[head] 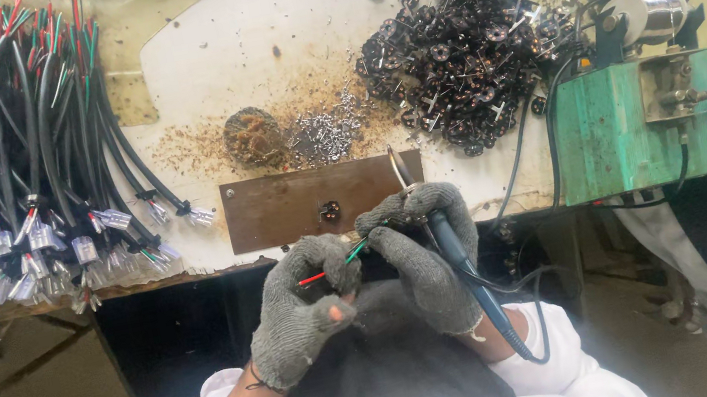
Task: The person uses a soldering iron to attach small black components to the ends of multi-colored wires. They repeatedly pick up a wire, apply heat and solder to the connection point, and place the finished unit on the table. The process is repeated for several wires throughout the clip.
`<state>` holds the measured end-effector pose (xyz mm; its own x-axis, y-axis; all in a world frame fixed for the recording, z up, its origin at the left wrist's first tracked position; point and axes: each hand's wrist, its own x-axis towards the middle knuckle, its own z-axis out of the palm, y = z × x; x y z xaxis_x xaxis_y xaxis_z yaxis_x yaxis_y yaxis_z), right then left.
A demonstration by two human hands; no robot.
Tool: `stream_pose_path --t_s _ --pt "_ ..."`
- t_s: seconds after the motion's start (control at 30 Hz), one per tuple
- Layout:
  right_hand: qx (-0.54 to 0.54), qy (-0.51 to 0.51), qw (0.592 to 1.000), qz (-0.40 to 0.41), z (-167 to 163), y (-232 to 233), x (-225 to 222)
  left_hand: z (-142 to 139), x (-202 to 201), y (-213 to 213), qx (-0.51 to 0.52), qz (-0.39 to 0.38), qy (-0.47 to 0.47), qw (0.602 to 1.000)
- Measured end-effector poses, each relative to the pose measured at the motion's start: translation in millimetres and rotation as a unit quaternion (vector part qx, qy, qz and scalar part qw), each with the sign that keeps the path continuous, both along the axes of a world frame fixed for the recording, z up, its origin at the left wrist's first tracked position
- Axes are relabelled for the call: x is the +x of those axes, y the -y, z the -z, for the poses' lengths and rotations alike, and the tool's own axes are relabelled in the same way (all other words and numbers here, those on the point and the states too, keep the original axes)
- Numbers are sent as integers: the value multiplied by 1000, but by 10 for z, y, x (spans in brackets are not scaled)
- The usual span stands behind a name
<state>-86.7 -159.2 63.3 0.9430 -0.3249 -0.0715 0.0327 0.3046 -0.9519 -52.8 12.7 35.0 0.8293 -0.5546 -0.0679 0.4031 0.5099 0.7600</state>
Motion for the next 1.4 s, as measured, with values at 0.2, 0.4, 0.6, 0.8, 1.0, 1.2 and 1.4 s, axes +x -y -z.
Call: stream_pose_path --t_s 0.2,0.4,0.6,0.8,1.0,1.2,1.4 --pt "-119 56 990 -42 30 -11 -49 -184 122 107 357 -54 84 929" --pt "-48 127 988 69 -11 205 216 -326 181 74 409 -135 216 876" --pt "-36 -4 998 -44 -99 54 89 -282 152 82 412 -169 265 855" --pt "-40 -44 998 -28 -88 -53 64 -265 107 118 384 -180 321 847" --pt "12 -58 998 -14 -78 -70 34 -244 75 119 386 -183 299 853" --pt "42 -26 999 -16 -15 -128 43 -204 29 138 397 -196 216 870" --pt "-42 -18 998 -43 46 -99 42 -209 48 100 389 -203 243 865"
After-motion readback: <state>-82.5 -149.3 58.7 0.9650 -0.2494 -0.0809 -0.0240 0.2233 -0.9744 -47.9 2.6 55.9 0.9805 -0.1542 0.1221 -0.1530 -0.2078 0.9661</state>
